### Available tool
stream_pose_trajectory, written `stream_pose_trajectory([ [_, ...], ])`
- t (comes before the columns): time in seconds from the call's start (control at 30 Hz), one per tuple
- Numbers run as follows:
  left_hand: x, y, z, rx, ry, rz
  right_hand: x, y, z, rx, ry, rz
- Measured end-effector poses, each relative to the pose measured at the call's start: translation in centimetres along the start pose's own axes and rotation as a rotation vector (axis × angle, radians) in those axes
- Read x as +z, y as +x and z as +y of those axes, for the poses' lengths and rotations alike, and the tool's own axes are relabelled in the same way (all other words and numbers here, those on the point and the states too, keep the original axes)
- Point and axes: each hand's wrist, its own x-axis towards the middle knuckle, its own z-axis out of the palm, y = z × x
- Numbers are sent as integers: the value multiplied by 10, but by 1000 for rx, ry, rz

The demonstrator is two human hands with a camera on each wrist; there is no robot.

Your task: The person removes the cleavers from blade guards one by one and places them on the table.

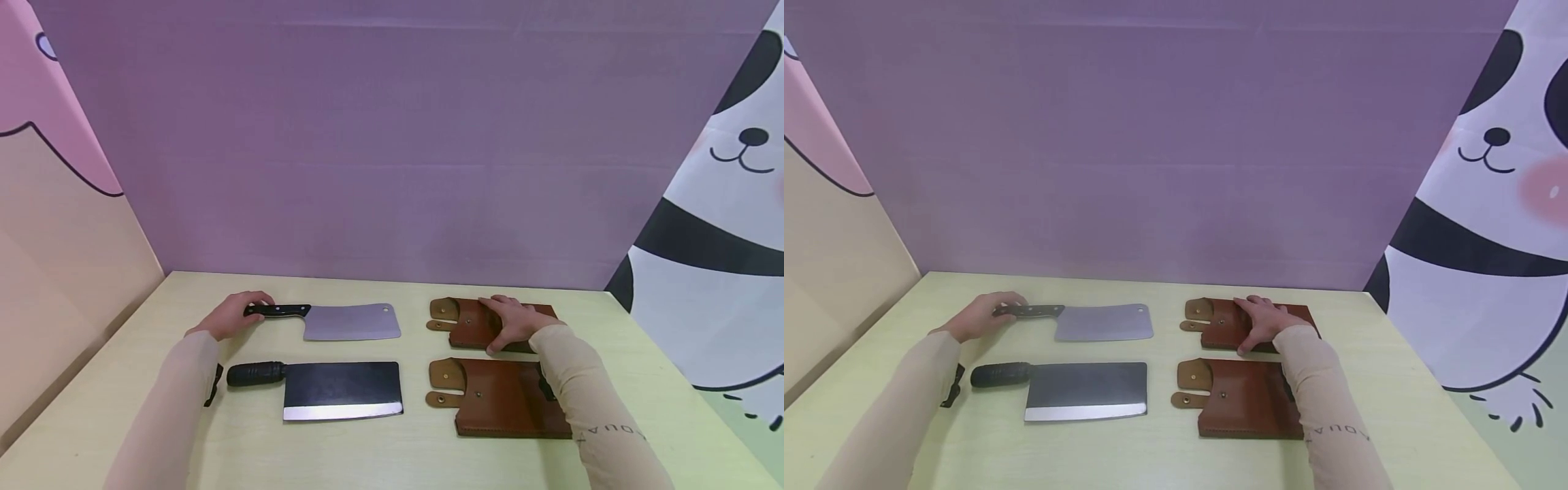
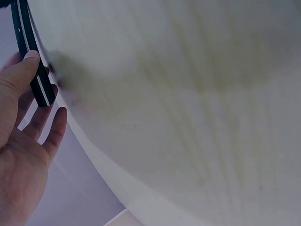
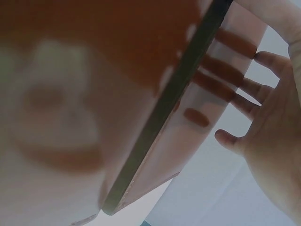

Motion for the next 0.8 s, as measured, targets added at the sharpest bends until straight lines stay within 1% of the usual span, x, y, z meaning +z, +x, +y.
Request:
stream_pose_trajectory([
  [0.27,-2,-1,2,-30,4,-31,0,-1,0,7,4,-1],
  [0.47,-3,0,-3,-46,20,-50,1,-1,2,15,4,6],
  [0.57,-5,-1,-6,-75,29,-74,0,-3,1,-1,-7,18],
  [0.67,-9,-4,-9,-88,26,-98,-1,-5,1,-28,-16,36],
  [0.8,-18,-10,-11,-72,22,-113,-4,-10,2,-69,-52,75],
])
